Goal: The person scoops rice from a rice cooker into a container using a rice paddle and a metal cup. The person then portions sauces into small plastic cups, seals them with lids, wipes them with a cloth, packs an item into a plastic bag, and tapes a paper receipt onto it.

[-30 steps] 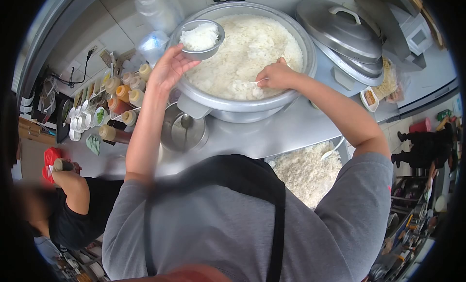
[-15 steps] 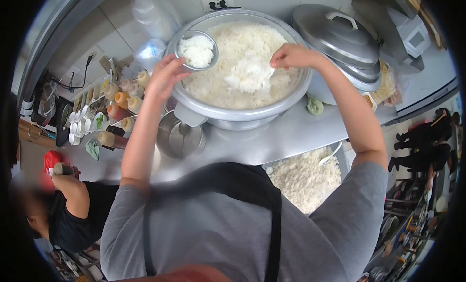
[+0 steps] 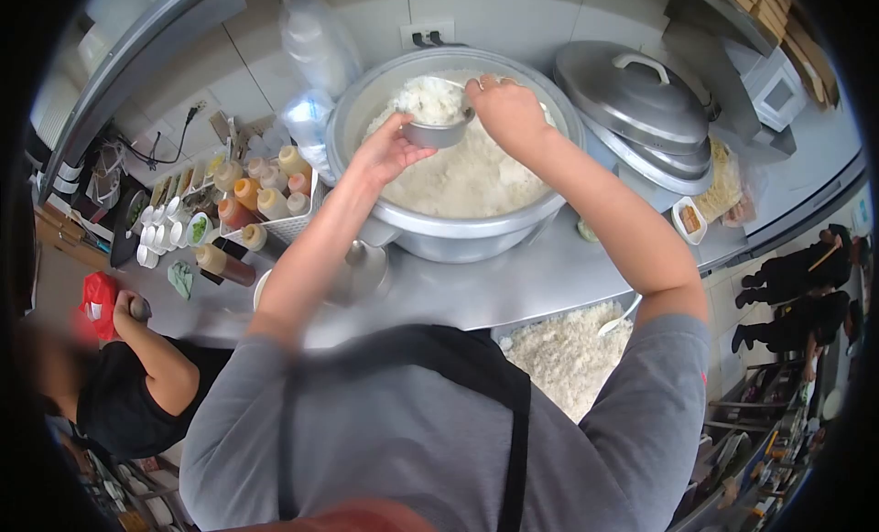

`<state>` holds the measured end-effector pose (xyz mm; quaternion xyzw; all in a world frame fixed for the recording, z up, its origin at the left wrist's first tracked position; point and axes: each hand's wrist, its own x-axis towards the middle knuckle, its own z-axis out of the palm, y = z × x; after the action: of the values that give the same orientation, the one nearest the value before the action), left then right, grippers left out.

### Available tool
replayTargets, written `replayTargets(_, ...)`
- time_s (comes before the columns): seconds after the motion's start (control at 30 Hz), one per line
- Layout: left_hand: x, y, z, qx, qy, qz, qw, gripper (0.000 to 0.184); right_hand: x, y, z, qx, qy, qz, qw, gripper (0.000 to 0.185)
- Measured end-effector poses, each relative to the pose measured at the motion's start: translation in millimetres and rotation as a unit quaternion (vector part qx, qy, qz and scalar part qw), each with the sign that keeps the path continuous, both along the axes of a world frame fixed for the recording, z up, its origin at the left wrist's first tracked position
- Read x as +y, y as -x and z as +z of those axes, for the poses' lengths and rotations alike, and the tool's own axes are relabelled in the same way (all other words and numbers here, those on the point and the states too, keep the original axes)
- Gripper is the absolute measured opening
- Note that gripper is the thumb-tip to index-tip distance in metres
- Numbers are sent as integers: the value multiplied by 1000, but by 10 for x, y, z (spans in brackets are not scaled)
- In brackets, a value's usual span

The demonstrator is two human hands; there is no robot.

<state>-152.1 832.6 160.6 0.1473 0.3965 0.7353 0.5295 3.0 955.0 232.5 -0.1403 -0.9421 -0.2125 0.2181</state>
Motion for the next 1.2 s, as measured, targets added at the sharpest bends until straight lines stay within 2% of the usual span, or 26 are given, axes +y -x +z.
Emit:
replayTargets(0.1,9,43,61,29,-6,-14,999,39,53,6,253,66,44,-31,996,35)
replayTargets(0.17,33,85,95,43,-10,-21,999,39,26,-11,352,93,35,-6,995,41)
replayTargets(0.23,41,111,107,23,-18,-5,1000,40,-47,-29,319,18,-19,74,997,45)
replayTargets(0.4,63,138,64,-9,-50,9,999,40,-143,-16,156,14,-28,62,998,48)
replayTargets(0.47,50,150,69,-15,-61,24,998,40,-63,-17,255,87,79,75,990,51)
replayTargets(0.5,13,145,98,-16,-79,42,996,40,-79,-30,337,86,77,80,990,51)
replayTargets(0.57,-37,167,92,-20,-92,68,993,40,-186,-107,422,111,133,7,985,55)
replayTargets(0.77,-92,158,69,0,-77,91,993,36,-401,42,-15,29,133,21,991,60)
replayTargets(0.87,-127,231,32,37,-53,80,995,34,-435,56,-29,-6,167,20,986,60)
replayTargets(0.97,-235,270,78,43,-78,51,995,34,-269,-59,336,-42,191,53,979,54)
replayTargets(1.03,-352,272,200,78,-88,2,993,37,-101,-105,610,-6,317,45,947,46)
replayTargets(1.07,-380,282,211,75,-85,2,994,37,-48,-55,623,-8,319,43,947,46)
replayTargets(1.13,-421,276,230,140,-99,-69,983,36,27,9,605,65,237,-18,969,44)
replayTargets(1.2,-450,216,278,153,-84,-92,980,37,85,116,430,28,257,1,966,43)
